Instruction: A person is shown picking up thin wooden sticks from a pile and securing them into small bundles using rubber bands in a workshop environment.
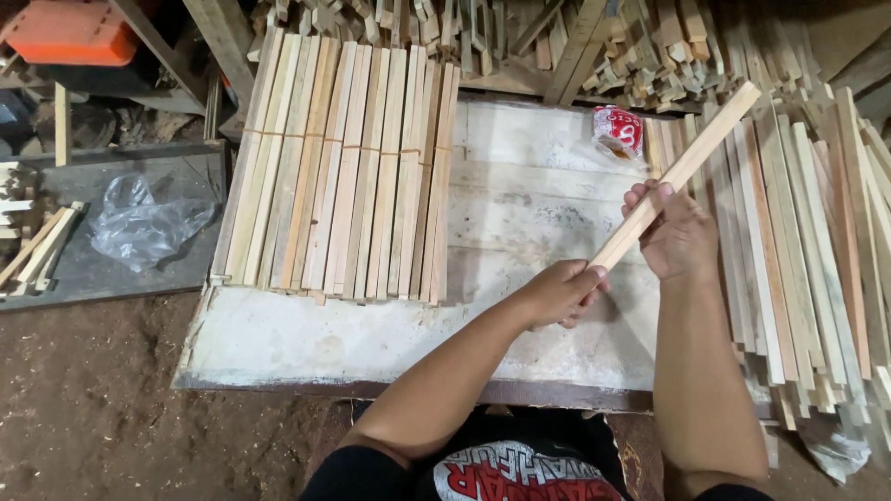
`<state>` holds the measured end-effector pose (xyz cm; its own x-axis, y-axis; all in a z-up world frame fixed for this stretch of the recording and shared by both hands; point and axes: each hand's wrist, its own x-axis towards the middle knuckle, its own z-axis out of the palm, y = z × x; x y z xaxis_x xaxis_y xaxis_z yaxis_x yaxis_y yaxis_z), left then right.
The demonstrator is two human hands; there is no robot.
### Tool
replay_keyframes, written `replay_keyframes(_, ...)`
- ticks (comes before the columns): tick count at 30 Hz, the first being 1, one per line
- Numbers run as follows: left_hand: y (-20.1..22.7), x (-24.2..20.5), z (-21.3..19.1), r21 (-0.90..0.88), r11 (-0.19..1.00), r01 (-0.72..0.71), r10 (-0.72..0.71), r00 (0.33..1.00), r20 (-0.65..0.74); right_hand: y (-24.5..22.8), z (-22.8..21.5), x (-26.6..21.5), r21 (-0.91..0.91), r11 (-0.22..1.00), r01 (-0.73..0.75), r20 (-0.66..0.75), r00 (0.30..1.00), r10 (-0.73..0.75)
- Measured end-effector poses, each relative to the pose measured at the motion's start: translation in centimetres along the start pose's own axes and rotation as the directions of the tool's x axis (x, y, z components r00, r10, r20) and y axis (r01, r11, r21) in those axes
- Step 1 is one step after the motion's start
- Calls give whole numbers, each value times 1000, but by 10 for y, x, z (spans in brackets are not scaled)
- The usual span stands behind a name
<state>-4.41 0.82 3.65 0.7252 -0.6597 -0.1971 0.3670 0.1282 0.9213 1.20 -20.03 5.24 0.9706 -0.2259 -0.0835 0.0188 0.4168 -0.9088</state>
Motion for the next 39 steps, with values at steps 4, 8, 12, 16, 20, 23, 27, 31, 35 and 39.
replay_keyframes(4,-2,1,0,3,1000,0,0,1000,0,5,1,-3,41,999,-14,-2,1000,14)
replay_keyframes(8,1,-5,2,-4,1000,8,-8,1000,4,7,-7,-7,78,997,13,-105,994,-5)
replay_keyframes(12,13,-7,6,87,988,128,-129,992,10,-3,14,-14,80,996,25,-272,962,-3)
replay_keyframes(16,29,-38,15,249,958,145,-130,989,-76,6,10,-1,59,998,11,-283,959,6)
replay_keyframes(20,21,-86,10,576,815,57,79,975,-208,27,23,21,26,1000,-6,-183,983,10)
replay_keyframes(23,0,-125,-3,672,733,-101,413,852,-322,39,76,19,-161,986,-51,-71,997,40)
replay_keyframes(27,3,-161,-21,854,520,18,600,704,-381,60,146,24,-256,966,-43,52,997,58)
replay_keyframes(31,17,-175,-34,933,189,306,815,482,-323,67,203,25,-407,913,14,188,980,69)
replay_keyframes(35,25,-170,-51,894,161,419,851,400,-340,79,235,39,-534,840,99,243,969,40)
replay_keyframes(39,19,-161,-63,889,184,420,849,388,-359,91,247,48,-562,819,118,264,963,43)
